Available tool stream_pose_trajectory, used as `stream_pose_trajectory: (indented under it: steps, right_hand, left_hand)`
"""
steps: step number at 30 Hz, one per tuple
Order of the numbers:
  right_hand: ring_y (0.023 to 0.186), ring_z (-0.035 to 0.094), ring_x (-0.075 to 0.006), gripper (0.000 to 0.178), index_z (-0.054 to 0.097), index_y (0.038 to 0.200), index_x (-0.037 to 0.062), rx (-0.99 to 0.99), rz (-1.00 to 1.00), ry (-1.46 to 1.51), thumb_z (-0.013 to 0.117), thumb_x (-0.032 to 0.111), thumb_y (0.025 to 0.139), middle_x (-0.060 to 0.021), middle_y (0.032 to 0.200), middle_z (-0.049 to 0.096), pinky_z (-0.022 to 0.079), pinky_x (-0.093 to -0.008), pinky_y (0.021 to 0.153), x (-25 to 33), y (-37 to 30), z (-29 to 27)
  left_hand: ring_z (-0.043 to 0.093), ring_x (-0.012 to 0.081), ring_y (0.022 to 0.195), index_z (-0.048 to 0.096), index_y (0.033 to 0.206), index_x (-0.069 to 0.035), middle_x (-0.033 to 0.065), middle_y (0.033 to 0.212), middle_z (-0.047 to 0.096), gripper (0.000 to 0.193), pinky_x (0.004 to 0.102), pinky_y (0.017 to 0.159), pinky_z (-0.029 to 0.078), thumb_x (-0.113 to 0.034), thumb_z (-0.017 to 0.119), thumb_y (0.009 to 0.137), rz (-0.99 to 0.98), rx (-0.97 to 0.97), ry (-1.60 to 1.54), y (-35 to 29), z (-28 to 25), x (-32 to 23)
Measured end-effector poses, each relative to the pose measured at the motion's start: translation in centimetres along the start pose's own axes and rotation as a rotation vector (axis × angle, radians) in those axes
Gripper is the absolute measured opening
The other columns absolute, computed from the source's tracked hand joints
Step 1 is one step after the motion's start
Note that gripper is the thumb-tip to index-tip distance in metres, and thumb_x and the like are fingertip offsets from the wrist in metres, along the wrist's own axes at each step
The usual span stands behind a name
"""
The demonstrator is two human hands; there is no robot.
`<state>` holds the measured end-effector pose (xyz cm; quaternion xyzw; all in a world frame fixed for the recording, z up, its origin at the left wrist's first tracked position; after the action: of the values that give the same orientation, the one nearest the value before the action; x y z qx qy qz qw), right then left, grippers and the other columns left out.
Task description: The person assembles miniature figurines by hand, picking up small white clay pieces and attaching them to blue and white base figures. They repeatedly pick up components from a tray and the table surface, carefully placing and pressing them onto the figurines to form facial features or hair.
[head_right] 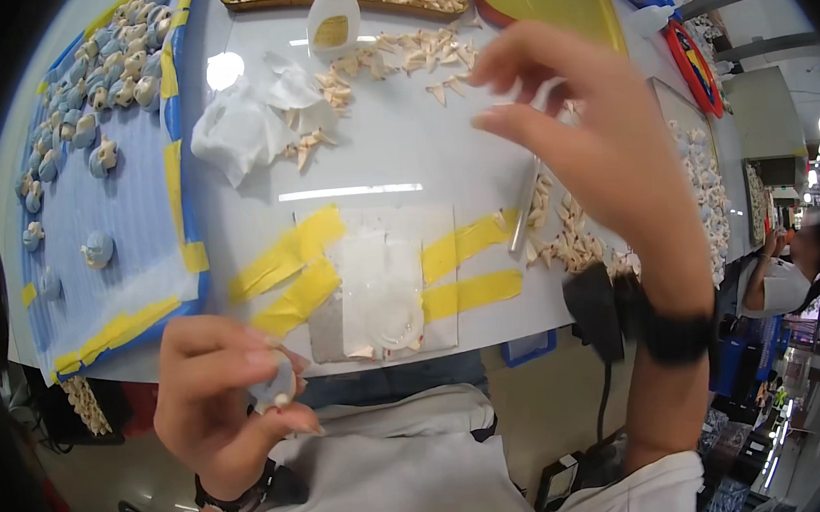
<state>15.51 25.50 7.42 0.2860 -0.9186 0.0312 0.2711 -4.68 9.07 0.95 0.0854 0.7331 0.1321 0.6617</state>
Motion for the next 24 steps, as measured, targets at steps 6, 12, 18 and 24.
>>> stream_pose_trajectory:
  steps: [6,12,18,24]
  right_hand:
    - [0.069,0.05,-0.0119,0.02,0.057,0.082,0.0028,0.187,-0.092,-0.229,0.067,0.0,0.065,-0.0017,0.08,0.059,0.039,-0.0239,0.061,-2.7,4.2,2.8]
    - [0.071,0.05,-0.012,0.014,0.054,0.08,-0.0008,-0.001,-0.132,-0.209,0.063,-0.003,0.069,-0.0042,0.078,0.054,0.04,-0.0242,0.065,0.5,0.9,0.0]
    - [0.073,0.053,-0.0146,0.011,0.057,0.09,-0.0063,-0.507,0.05,0.097,0.056,-0.005,0.079,-0.0116,0.082,0.057,0.043,-0.0232,0.067,2.1,-9.9,-2.6]
    - [0.065,0.058,-0.0127,0.008,0.058,0.087,-0.0062,-0.556,0.327,-0.115,0.052,0.0,0.086,-0.0104,0.074,0.06,0.047,-0.0229,0.06,1.7,-15.7,1.2]
  left_hand:
    - [0.058,0.0187,0.073,0.057,0.095,0.0,0.0143,0.096,0.048,0.042,0.0265,0.062,0.05,-0.013,0.08,0.062,0.135,0.138,0.097,1.0,-0.4,0.5]
    - [0.058,0.0202,0.079,0.065,0.09,-0.001,0.0125,0.088,0.059,0.034,0.0263,0.065,0.048,-0.007,0.078,0.06,-0.062,0.016,-0.055,0.5,-0.4,0.2]
    - [0.057,0.0198,0.079,0.063,0.088,0.0,0.0133,0.087,0.059,0.034,0.0254,0.065,0.047,-0.009,0.08,0.06,-0.108,-0.001,-0.092,0.0,-0.7,0.2]
    - [0.058,0.0179,0.07,0.055,0.091,0.0,0.0128,0.093,0.049,0.042,0.0234,0.056,0.047,-0.021,0.079,0.064,-0.122,0.045,-0.133,-0.7,0.2,0.7]
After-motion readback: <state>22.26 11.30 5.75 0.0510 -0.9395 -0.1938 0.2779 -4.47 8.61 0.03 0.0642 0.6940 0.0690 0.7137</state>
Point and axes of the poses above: each hand's wrist, its own y-axis towards the middle knuckle, its own z-axis out of the palm, x = y × z, the point moved 3 cm from there along y, towards the middle knuckle
